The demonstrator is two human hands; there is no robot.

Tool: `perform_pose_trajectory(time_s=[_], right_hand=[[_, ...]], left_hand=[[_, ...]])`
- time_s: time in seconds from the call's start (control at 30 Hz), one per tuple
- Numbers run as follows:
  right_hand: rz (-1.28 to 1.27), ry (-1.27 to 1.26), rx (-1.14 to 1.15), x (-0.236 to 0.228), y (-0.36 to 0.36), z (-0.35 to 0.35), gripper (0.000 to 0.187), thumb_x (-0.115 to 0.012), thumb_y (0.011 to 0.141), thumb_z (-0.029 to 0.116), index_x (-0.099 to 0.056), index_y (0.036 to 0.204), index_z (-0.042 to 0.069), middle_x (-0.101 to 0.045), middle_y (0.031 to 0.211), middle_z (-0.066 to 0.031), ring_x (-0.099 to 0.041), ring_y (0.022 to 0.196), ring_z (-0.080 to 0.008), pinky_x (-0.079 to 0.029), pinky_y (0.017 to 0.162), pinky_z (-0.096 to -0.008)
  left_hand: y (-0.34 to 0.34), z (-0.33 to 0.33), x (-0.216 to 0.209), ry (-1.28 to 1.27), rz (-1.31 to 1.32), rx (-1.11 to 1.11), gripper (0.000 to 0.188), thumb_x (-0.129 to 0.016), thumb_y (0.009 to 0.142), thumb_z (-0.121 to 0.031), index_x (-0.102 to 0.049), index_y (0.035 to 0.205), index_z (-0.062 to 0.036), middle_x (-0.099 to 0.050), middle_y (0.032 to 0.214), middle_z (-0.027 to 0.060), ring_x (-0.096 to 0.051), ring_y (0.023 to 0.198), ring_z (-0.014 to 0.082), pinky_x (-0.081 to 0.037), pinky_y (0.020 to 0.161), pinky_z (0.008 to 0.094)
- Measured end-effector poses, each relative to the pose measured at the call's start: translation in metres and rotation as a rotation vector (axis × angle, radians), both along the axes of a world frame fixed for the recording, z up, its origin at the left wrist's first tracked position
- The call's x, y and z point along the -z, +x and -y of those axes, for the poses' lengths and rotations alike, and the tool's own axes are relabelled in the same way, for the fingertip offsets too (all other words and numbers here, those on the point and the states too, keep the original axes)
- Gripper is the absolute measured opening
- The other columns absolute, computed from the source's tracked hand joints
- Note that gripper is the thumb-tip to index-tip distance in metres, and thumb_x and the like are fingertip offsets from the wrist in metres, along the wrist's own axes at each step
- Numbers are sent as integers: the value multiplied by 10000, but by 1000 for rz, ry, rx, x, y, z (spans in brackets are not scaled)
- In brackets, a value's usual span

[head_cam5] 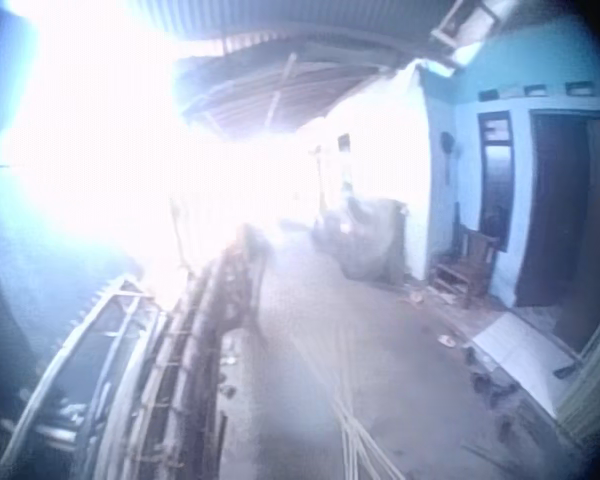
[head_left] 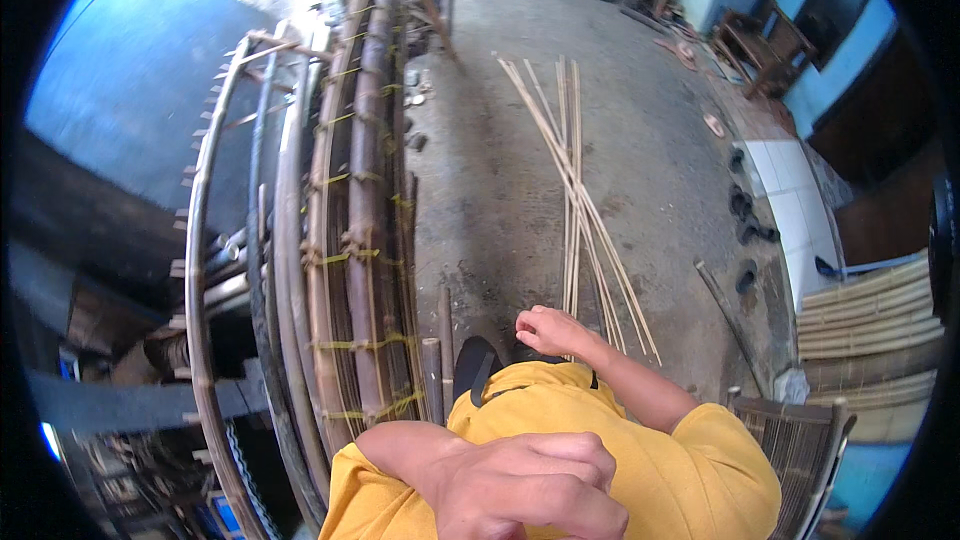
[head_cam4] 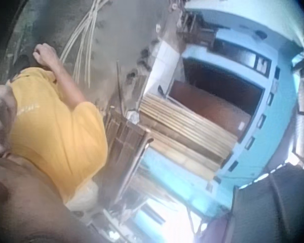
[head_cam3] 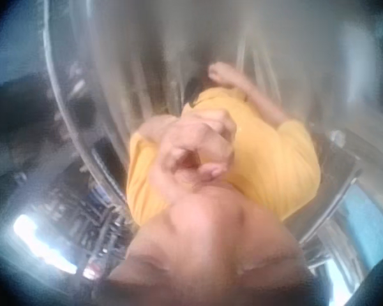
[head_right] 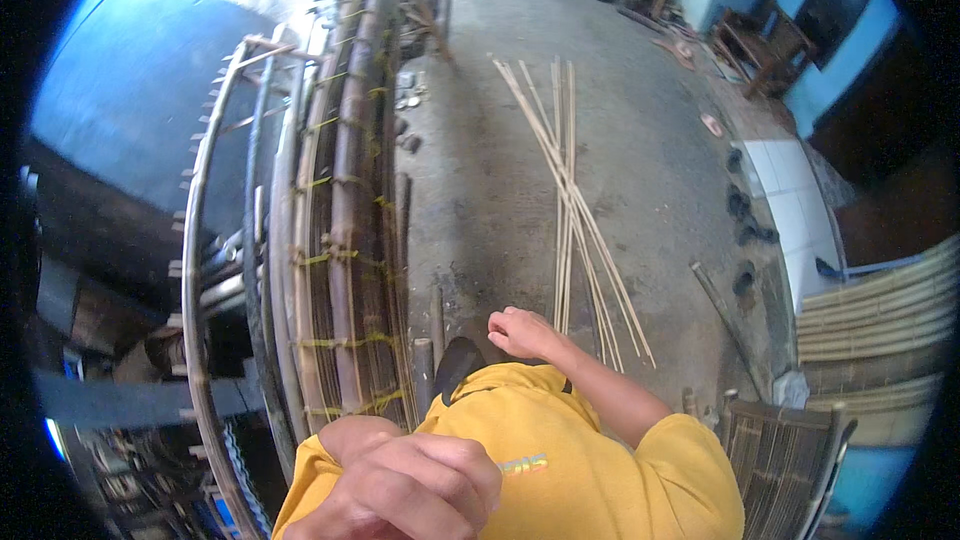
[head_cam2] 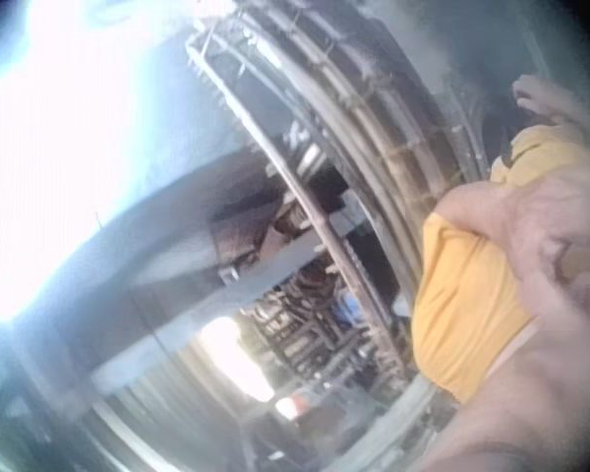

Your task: The person repeatedly ties thin bamboo poles to a curved metal frame using yellow string. They wrap the string around the poles and frame, then tie knots to secure them in place.

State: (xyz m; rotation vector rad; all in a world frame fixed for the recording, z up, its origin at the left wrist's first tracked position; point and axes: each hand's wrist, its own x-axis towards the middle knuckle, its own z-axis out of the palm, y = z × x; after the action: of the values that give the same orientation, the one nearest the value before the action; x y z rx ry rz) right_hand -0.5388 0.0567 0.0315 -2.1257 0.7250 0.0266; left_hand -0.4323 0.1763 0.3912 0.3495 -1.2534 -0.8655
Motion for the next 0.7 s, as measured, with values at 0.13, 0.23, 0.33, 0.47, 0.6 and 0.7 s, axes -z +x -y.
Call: perform_pose_trajectory(time_s=[0.13,0.23,0.33,0.47,0.6,0.7], right_hand=[[-31,94,193,26,-16,49,234,-619,919,290,-658,1001,74,-651,950,-173,-643,935,-355,-516,831,-454],[-76,143,214,61,-7,78,229,-611,909,281,-661,993,73,-660,940,-183,-644,929,-369,-513,833,-471],[-71,292,184,100,10,120,238,-607,892,264,-672,980,52,-684,924,-190,-658,919,-359,-518,819,-458],[-88,439,406,160,19,212,266,-641,884,286,-684,979,41,-719,927,-157,-691,883,-325,-538,783,-411],[-185,446,714,226,9,319,231,-654,879,270,-695,936,50,-720,889,-160,-698,847,-299,-540,754,-408],[-142,369,1006,338,-9,394,214,-656,874,268,-708,935,69,-722,884,-153,-701,840,-278,-537,740,-401]], left_hand=[[9,83,31,-2,-59,43,191,-556,835,72,-677,961,-5,-670,834,113,-510,566,194,-423,536,326],[39,171,46,-191,-54,260,272,-545,851,70,-660,1075,-34,-678,837,121,-515,580,187,-418,538,319],[83,248,52,22,17,506,453,-557,906,-2,-523,1341,-121,-672,853,137,-522,613,190,-426,566,314],[129,384,110,-67,-133,460,65,-594,922,-10,-591,985,-26,-644,691,129,-634,680,277,-509,630,414],[154,493,264,689,398,4,143,-615,934,-42,-558,1059,-3,-626,974,94,-589,853,176,-506,770,336],[184,515,439,1067,879,-156,257,-615,960,-194,-567,1134,-12,-637,1056,176,-631,1000,351,-502,871,427]])
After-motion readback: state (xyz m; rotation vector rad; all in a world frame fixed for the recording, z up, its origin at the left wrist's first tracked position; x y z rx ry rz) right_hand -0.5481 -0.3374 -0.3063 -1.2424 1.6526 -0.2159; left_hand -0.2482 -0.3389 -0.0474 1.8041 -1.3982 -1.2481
